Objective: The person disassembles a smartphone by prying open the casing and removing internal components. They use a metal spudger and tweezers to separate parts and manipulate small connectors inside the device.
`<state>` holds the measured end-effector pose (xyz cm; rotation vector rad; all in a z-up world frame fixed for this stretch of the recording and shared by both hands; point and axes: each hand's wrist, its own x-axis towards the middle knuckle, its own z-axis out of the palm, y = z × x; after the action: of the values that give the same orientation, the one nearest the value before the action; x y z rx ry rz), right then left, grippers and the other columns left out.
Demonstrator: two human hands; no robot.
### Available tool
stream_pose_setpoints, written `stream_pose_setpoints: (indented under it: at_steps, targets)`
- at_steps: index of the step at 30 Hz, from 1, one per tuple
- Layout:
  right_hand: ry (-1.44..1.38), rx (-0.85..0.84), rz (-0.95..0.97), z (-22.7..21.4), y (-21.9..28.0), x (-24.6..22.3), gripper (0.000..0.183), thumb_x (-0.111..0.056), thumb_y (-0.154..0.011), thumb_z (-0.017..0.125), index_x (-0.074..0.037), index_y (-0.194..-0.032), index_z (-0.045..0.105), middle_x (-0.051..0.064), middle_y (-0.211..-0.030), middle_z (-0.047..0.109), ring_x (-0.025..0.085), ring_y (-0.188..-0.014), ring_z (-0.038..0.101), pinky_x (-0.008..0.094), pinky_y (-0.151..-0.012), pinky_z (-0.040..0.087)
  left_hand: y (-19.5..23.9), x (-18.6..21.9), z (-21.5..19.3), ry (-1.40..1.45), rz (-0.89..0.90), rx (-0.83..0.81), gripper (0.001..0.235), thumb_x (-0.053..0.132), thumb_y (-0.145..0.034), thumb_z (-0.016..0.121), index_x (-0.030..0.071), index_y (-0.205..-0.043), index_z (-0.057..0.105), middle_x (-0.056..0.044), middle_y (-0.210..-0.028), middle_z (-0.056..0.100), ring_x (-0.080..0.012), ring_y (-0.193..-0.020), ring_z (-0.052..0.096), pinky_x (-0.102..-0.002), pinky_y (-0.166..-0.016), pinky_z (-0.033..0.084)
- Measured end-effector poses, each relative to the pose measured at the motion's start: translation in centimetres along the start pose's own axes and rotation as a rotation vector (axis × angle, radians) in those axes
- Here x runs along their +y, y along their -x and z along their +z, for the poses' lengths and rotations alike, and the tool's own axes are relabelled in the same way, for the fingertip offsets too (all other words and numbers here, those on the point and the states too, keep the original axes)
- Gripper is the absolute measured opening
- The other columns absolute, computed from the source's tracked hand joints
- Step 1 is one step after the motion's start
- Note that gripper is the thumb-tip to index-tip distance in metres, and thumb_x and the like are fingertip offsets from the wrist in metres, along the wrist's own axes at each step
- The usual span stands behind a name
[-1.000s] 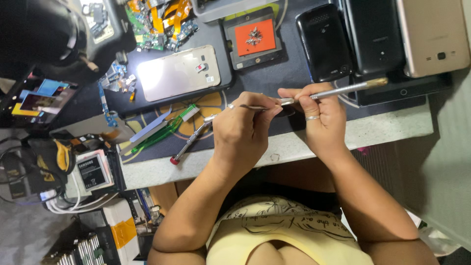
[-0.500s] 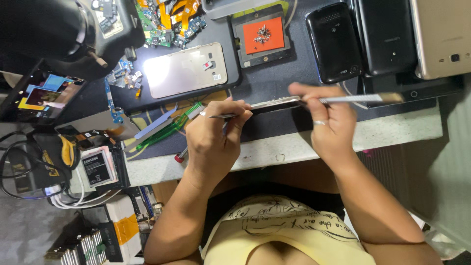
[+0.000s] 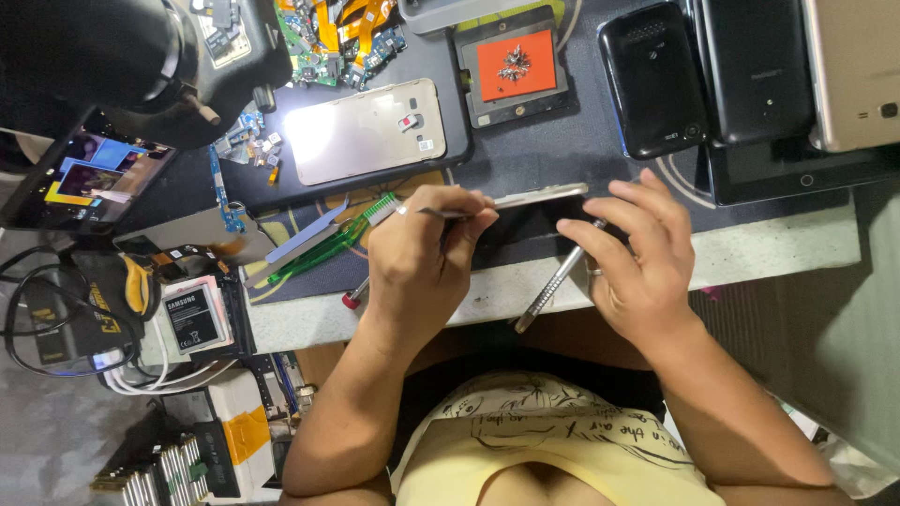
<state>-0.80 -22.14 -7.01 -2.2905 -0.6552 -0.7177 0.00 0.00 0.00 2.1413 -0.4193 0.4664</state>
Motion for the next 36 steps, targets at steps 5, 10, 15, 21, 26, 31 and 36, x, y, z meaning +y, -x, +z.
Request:
stream_pose_setpoints:
  at_steps: [5, 10, 15, 21, 26, 31, 36]
  targets:
    - [-0.007, 0.019, 0.009, 0.2, 1.5, 0.2, 0.039, 0.008, -0.077, 0.078, -0.014, -0.109, 0.079, 0.007, -0.118, 0.066, 0.032, -0.123, 0.058, 0.056, -0.118, 0.048, -1.0, -1.3, 0.2, 0.004, -0.032, -0.008, 0.02, -0.001, -0.098, 0.076, 0.003, -0.104, 0.058, -0.009, -0.095, 0.075, -0.0209, -0.085, 0.078, -0.03, -0.073, 0.059]
    - [-0.009, 0.006, 0.028, 0.2, 2.8, 0.2, 0.044, 0.007, -0.071, 0.077, -0.016, -0.109, 0.081, 0.007, -0.117, 0.067, 0.033, -0.121, 0.058, 0.056, -0.118, 0.047, -2.0, -2.8, -0.2, 0.155, -0.131, -0.052, 0.021, -0.001, -0.101, 0.075, 0.002, -0.109, 0.056, -0.008, -0.094, 0.073, -0.0172, -0.087, 0.076, -0.028, -0.076, 0.06]
    - [0.003, 0.03, 0.004, 0.5, 3.3, 0.3, 0.043, 0.007, -0.073, 0.078, -0.016, -0.11, 0.08, 0.006, -0.117, 0.067, 0.032, -0.121, 0.058, 0.055, -0.117, 0.047, -2.4, -5.2, -1.2, 0.469, -0.198, -0.079, 0.025, -0.007, -0.11, 0.063, 0.004, -0.122, 0.044, -0.006, -0.1, 0.066, -0.015, -0.093, 0.073, -0.03, -0.091, 0.064]
    - [0.02, 0.05, -0.016, 0.8, 3.5, 0.4, 0.043, 0.007, -0.075, 0.079, -0.017, -0.111, 0.08, 0.006, -0.116, 0.066, 0.032, -0.121, 0.057, 0.055, -0.116, 0.046, -1.7, -6.8, -2.2, 0.625, -0.339, -0.074, 0.026, -0.01, -0.113, 0.048, 0.006, -0.128, 0.035, -0.007, -0.1, 0.057, -0.0205, -0.095, 0.074, -0.033, -0.091, 0.064]
    - [0.022, 0.06, -0.025, 0.9, 3.7, 0.5, 0.044, 0.008, -0.075, 0.079, -0.017, -0.111, 0.08, 0.005, -0.117, 0.066, 0.031, -0.121, 0.057, 0.054, -0.116, 0.046, -1.0, -6.7, -2.8, 0.527, -0.294, -0.048, 0.024, -0.01, -0.113, 0.047, 0.004, -0.129, 0.034, -0.008, -0.112, 0.052, -0.0208, -0.101, 0.075, -0.033, -0.096, 0.065]
    - [0.036, 0.058, -0.03, 1.0, 3.6, 0.5, 0.047, 0.01, -0.073, 0.076, -0.017, -0.111, 0.08, 0.006, -0.117, 0.067, 0.031, -0.121, 0.057, 0.054, -0.116, 0.047, -0.3, -6.4, -3.5, 0.526, -0.277, -0.006, 0.026, -0.011, -0.114, 0.048, 0.004, -0.13, 0.034, -0.008, -0.106, 0.055, -0.0209, -0.101, 0.076, -0.032, -0.095, 0.064]
    - [0.038, 0.062, -0.034, 1.1, 3.7, 0.6, 0.047, 0.01, -0.072, 0.075, -0.016, -0.112, 0.079, 0.006, -0.117, 0.067, 0.032, -0.121, 0.058, 0.053, -0.116, 0.047, 0.4, -6.7, -3.6, 0.509, -0.252, 0.023, 0.027, -0.013, -0.115, 0.049, 0.004, -0.13, 0.035, -0.008, -0.102, 0.055, -0.022, -0.101, 0.077, -0.032, -0.091, 0.065]
